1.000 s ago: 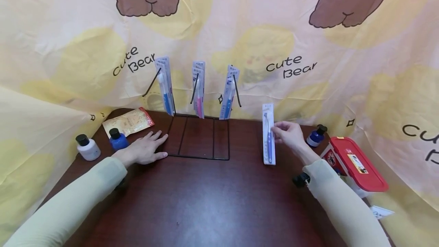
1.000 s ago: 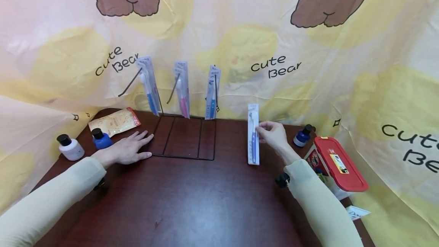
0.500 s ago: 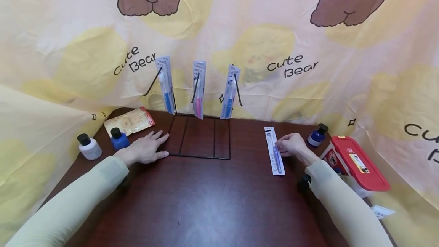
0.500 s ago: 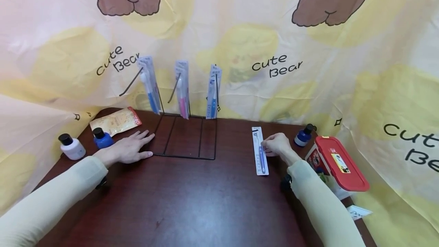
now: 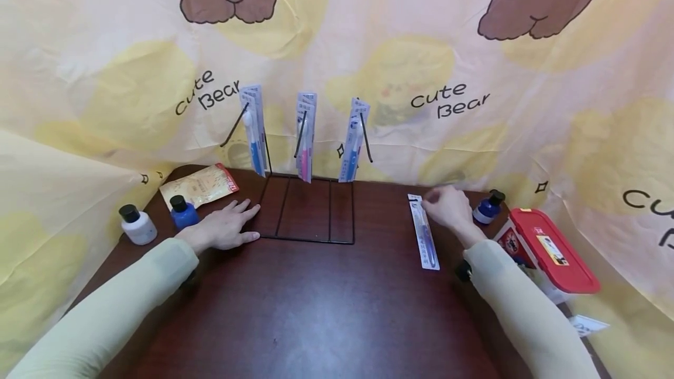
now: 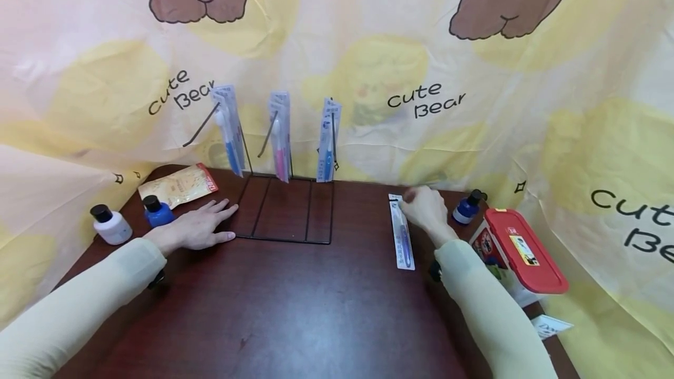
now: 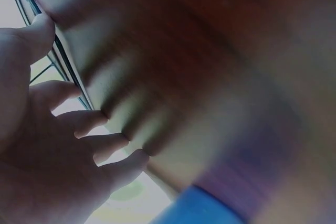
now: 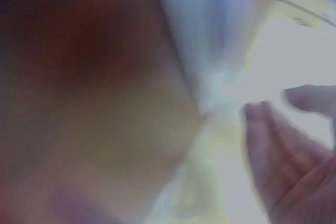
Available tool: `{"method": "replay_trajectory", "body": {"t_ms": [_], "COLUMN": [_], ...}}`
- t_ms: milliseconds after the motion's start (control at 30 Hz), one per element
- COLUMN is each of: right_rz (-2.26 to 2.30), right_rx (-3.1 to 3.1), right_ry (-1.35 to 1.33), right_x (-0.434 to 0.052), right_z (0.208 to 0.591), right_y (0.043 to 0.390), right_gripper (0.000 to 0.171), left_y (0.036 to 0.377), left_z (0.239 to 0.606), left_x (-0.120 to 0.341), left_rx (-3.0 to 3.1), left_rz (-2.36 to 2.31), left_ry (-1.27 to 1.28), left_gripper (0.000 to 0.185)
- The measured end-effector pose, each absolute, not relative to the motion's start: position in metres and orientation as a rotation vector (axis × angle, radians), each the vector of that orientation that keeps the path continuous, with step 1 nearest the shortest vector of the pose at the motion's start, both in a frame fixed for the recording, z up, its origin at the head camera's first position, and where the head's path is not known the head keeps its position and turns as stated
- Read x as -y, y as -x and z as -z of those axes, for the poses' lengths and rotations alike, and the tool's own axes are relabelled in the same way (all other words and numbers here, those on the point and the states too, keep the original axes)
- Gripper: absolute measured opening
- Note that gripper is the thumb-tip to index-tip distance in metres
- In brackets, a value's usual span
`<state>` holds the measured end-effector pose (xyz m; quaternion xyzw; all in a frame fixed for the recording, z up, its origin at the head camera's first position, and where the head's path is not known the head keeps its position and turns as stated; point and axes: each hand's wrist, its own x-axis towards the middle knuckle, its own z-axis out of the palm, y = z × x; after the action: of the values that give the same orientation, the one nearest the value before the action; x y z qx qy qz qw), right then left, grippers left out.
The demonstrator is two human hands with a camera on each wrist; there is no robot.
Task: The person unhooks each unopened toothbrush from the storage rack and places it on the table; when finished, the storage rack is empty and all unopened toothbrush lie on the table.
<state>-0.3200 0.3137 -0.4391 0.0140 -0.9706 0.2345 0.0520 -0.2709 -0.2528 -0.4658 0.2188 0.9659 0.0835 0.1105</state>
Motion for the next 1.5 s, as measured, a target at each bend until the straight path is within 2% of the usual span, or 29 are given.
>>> {"method": "replay_trajectory", "body": {"t_ms": [133, 233, 367, 533, 1067, 1300, 1500], "right_rz": [-1.197, -1.557, -1.727, -1.801, -1.927, -1.934, -1.945], "right_rx": [2.688, 2.491, 2.325, 2.185, 2.027, 1.95, 2.122], "right_ry": [-0.293, -0.365, -0.414, -0.37, -0.397, -0.436, -0.271], "right_x": [-0.269, -0.229, -0.184, -0.157, -0.151, -0.182, -0.225], "right_z": [0.41, 0.389, 0.365, 0.356, 0.357, 0.352, 0.362], "right_y": [0.335, 0.346, 0.36, 0.37, 0.373, 0.362, 0.355], "right_gripper": [0.032, 0.037, 0.041, 0.033, 0.017, 0.015, 0.022], "left_y": [0.271, 0.271, 0.272, 0.273, 0.272, 0.274, 0.274], "left_z": [0.465, 0.465, 0.465, 0.468, 0.465, 0.469, 0.471], "left_x": [0.255, 0.255, 0.254, 0.252, 0.251, 0.25, 0.25], "left_rx": [-2.841, -2.835, -2.83, -2.824, -2.8, -2.805, -2.824], "left_rz": [-0.244, -0.248, -0.258, -0.256, -0.252, -0.254, -0.249], "left_ry": [-0.64, -0.631, -0.617, -0.631, -0.598, -0.592, -0.615], "left_gripper": [0.082, 0.082, 0.082, 0.083, 0.084, 0.084, 0.083]}}
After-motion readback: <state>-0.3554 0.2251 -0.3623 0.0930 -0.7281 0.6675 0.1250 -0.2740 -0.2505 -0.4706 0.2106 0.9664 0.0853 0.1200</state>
